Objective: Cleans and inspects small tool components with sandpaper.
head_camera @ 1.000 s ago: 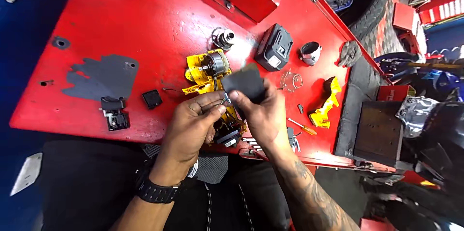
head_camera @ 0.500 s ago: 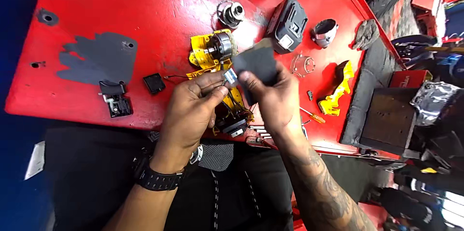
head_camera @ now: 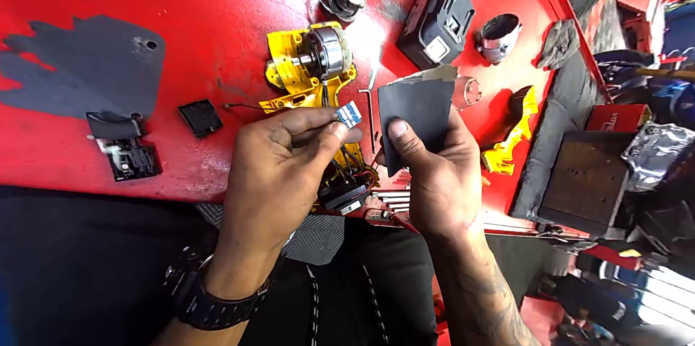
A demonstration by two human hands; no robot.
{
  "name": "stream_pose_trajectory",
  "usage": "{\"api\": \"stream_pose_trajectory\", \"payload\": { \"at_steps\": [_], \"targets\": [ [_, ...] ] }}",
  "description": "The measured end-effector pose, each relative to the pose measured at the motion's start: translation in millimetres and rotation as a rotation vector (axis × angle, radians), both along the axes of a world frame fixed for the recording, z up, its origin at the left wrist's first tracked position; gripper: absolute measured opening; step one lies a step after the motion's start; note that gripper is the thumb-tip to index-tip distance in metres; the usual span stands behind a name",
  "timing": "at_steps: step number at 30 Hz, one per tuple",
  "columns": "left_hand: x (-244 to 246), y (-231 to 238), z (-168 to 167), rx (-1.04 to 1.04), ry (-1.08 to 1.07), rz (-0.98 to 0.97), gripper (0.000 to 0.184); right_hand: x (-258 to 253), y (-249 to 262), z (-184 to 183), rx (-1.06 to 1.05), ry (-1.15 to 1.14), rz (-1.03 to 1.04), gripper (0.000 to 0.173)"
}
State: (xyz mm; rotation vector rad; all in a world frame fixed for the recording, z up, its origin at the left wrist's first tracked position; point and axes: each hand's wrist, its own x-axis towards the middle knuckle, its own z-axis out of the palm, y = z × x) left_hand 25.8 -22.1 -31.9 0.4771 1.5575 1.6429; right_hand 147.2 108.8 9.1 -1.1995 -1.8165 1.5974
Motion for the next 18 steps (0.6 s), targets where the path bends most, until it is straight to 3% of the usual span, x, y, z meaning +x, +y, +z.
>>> {"api": "stream_pose_trajectory", "payload": {
  "at_steps": [11, 18],
  "targets": [
    [1, 1, 2, -0.016, 0.004, -0.009, 0.017, -9, -5, -2, 0.049, 0.032, 0.031, 0.023],
    [3, 3, 1, 0.031, -0.013, -0.032, 0.016, -10, -19, 0, 0.140, -0.093, 0.108, 0.017]
  ]
}}
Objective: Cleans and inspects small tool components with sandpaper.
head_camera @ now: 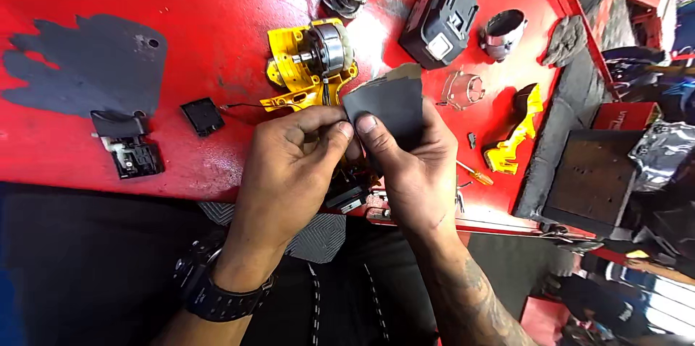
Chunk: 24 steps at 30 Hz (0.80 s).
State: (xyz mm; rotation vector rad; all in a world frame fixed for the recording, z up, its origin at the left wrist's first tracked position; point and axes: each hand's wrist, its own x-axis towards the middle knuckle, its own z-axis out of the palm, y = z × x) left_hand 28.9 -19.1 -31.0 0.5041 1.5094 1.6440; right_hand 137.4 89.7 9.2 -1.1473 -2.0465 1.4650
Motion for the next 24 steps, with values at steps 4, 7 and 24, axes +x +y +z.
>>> {"api": "stream_pose_trajectory", "payload": {
  "at_steps": [4, 7, 24],
  "targets": [
    [-1, 7, -7, 0.068, -0.102, -0.006, 0.022, -10, 3, 1, 0.010, 0.012, -0.039, 0.015],
    [-1, 10, -11, 0.121, -0.227, 0.023, 0.024, -6, 0, 0, 0.036, -0.031, -0.033, 0.015],
    [-2, 11, -7, 0.120, -0.436, 0.080, 0.027, -14, -5, -7, 0.093, -0.069, -0.111, 0.020]
  ]
}}
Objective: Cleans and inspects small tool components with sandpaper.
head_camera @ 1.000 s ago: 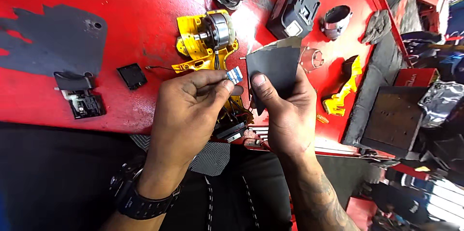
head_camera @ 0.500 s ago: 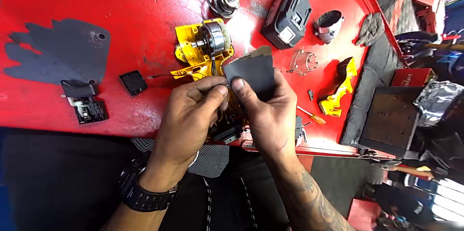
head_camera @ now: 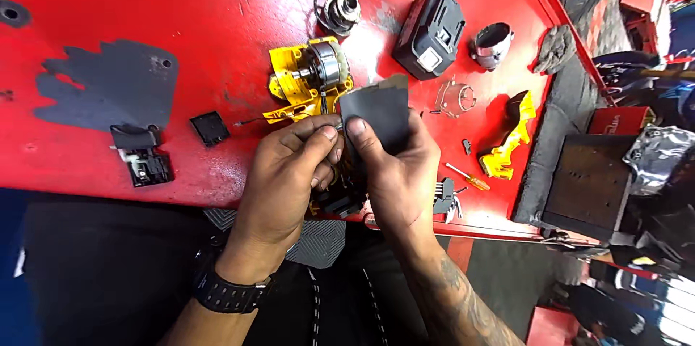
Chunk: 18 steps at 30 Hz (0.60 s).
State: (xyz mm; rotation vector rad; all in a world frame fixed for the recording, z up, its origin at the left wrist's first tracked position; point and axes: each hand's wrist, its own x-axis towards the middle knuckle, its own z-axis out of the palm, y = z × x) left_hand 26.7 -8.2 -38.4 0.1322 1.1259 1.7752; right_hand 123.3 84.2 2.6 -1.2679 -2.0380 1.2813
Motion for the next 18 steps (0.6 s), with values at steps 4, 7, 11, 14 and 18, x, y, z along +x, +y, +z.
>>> {"api": "stream_pose_trajectory", "payload": {
  "at_steps": [4, 7, 11, 14, 18],
  "targets": [
    [4, -1, 0, -0.007, -0.002, -0.016, 0.027, -6, 4, -1, 0.086, 0.009, 0.014, 0.017],
    [-1, 0, 1, 0.007, -0.028, -0.001, 0.027, -3, 0, -3, 0.049, -0.006, 0.000, 0.021],
    [0, -1, -1, -0.007, 0.011, -0.028, 0.026, -18, 11, -15, 0.098, 0.083, -0.024, 0.022],
    [-1, 0, 0, 0.008, 0.008, 0.000, 0.025, -8, 7, -11, 0.067, 0.041, 0.024, 0.023],
    [0, -4, 2, -0.010, -0.002, -0.031, 0.025, -13, 14, -12, 0.088, 0.068, 0.014, 0.022]
  ]
}}
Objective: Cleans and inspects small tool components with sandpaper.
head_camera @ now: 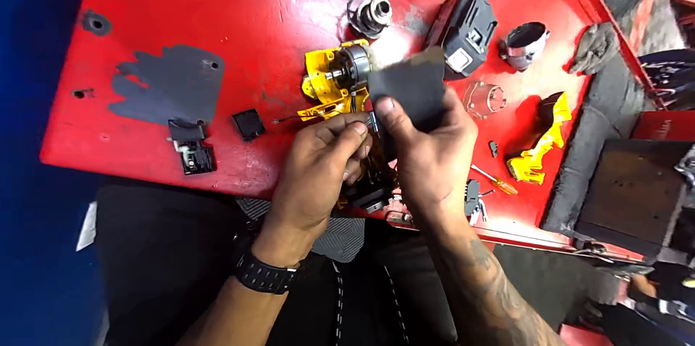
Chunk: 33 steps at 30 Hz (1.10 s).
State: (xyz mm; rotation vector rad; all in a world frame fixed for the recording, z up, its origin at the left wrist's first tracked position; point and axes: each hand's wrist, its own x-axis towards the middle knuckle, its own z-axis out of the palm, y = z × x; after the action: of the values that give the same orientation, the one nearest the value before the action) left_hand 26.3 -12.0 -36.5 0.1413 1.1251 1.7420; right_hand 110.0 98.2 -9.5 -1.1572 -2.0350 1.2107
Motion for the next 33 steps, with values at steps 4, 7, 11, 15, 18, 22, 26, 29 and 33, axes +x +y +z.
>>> {"api": "stream_pose_trajectory", "payload": {
  "at_steps": [4, 7, 11, 15, 18, 22, 26, 29, 33],
  "targets": [
    [-3, 1, 1, 0.000, -0.012, -0.001, 0.025, 5, -6, 6, -0.030, -0.037, 0.027, 0.021],
    [0, 1, 1, -0.002, -0.012, -0.009, 0.026, -3, 1, 0, -0.022, 0.031, -0.004, 0.023],
    [-2, 2, 2, 0.002, -0.024, -0.003, 0.025, -3, 7, -1, -0.012, 0.015, -0.005, 0.022],
    [-2, 3, 1, 0.006, -0.022, 0.005, 0.025, -2, 7, 0, -0.004, -0.015, 0.023, 0.024],
    [-1, 2, 1, 0.001, -0.038, 0.007, 0.026, -2, 12, 1, -0.001, -0.012, 0.015, 0.023],
    [-1, 3, 0, 0.007, -0.027, 0.011, 0.026, -2, 13, 2, -0.001, 0.001, 0.049, 0.022],
    [-1, 3, -1, 0.008, -0.033, 0.012, 0.025, -1, 10, 1, 0.015, -0.031, 0.071, 0.023],
    [-1, 3, -1, 0.010, -0.043, 0.014, 0.026, -1, 10, 2, 0.014, -0.020, 0.059, 0.023],
    [0, 4, -2, 0.009, -0.024, 0.006, 0.026, -1, 14, 1, -0.001, -0.012, 0.050, 0.024]
  ]
}}
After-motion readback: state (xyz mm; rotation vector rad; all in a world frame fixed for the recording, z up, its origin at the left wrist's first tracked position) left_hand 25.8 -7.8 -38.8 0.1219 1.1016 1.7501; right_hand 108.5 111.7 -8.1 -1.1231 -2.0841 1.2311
